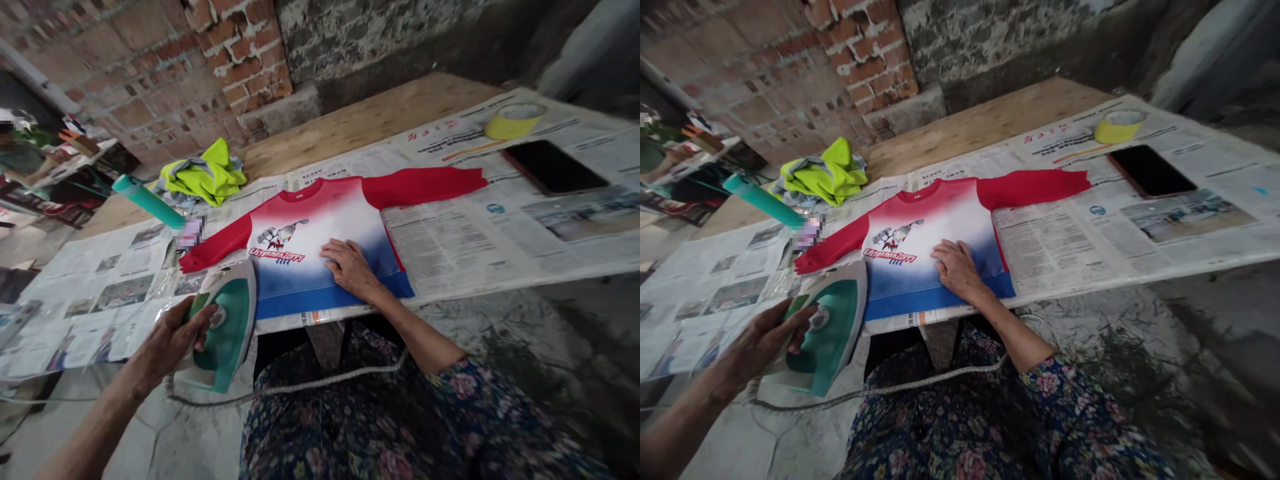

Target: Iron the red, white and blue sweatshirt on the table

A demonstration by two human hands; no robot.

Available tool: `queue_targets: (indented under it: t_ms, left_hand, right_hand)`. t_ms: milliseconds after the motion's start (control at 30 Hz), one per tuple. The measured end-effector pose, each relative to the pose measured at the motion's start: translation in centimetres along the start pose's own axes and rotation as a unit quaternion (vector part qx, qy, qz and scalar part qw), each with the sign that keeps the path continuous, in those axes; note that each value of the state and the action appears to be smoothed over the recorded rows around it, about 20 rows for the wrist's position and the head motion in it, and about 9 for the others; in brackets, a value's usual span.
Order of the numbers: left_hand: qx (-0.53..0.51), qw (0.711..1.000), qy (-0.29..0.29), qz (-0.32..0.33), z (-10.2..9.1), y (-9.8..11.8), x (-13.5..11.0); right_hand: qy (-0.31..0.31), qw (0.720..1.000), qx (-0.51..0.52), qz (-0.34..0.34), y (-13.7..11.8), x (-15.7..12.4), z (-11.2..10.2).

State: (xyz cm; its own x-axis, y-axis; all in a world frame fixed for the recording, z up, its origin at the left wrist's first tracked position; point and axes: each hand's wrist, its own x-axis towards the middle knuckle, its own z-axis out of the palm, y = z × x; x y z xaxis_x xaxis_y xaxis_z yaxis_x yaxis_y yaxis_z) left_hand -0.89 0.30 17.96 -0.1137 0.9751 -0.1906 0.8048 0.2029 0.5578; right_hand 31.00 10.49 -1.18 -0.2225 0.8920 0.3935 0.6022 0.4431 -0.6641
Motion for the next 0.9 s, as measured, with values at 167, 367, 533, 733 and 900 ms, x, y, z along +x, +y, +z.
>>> queue_targets:
  t_ms: [167, 367, 533, 733, 900]
  left_hand:
    - [0.003, 0.999, -0.012, 0.031, -0.1, 1.8, 0.2]
    - [-0.046, 0.993, -0.054, 0.099, 3.5, 6.4, 4.6]
    - [-0.062, 0.984, -0.09, 0.137, 6.6, 9.7, 9.2]
    - [-0.108, 0.978, -0.141, 0.111, 7.5, 12.3, 11.2]
    - [-0.175, 0.963, -0.171, 0.111, 8.8, 13.4, 9.2]
  right_hand:
    - [0.05, 0.998, 0.036, 0.016, -0.6, 0.2, -0.8]
    - [0.131, 0.99, -0.024, 0.049, -0.7, -1.4, -6.8]
    - [0.121, 0.984, -0.117, 0.056, -0.2, -7.0, -8.7]
    - [0.16, 0.979, -0.122, 0.031, 0.0, -11.9, -7.0]
    - [0.166, 0.979, -0.116, 0.024, 0.4, -11.6, -6.6]
